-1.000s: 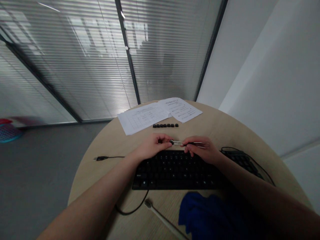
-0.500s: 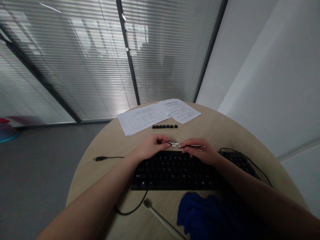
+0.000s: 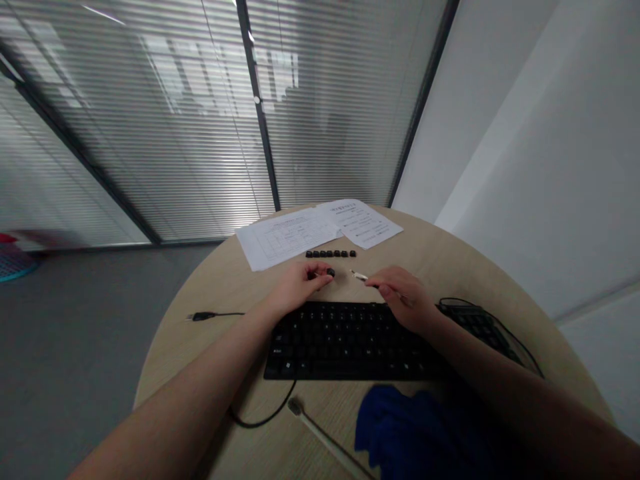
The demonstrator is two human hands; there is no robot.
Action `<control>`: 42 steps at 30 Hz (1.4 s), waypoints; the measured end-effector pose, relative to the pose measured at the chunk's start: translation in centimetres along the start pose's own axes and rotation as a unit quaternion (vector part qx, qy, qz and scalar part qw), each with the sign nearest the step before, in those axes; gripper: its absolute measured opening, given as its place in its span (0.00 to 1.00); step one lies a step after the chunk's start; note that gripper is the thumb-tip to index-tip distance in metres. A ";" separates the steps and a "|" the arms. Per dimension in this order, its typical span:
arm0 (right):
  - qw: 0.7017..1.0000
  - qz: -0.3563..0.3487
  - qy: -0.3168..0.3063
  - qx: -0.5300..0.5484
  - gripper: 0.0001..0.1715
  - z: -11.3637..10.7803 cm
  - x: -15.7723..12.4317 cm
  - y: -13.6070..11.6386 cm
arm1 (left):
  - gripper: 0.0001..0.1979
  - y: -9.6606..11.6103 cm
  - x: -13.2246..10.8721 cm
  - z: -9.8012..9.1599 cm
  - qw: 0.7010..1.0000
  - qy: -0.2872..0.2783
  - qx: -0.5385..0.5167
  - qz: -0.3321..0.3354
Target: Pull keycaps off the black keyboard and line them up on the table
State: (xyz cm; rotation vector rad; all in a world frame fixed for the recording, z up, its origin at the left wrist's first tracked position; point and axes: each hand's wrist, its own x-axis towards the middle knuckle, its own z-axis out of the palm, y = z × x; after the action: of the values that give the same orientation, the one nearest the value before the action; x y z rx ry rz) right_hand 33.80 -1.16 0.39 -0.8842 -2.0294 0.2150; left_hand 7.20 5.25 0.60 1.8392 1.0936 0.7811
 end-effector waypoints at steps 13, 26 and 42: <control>0.974 -0.099 0.012 -0.205 0.17 0.1 -0.3 -0.9 | 0.21 3.5 -1.7 0.6 0.984 -0.106 -0.142 -0.026; 0.969 -0.124 -0.014 -0.215 0.09 0.3 -0.3 -1.5 | 0.35 3.7 -2.2 3.1 0.972 -0.164 -0.164 0.041; 0.905 0.264 -0.227 -0.244 0.10 -0.4 6.9 8.8 | 0.20 2.4 -1.5 1.2 0.905 -0.075 0.411 0.085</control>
State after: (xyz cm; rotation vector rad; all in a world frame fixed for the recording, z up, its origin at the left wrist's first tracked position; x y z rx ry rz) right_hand 36.15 9.73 1.21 -1.8480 -2.2632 0.2270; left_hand 8.43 2.90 2.03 2.6737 1.2783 0.2474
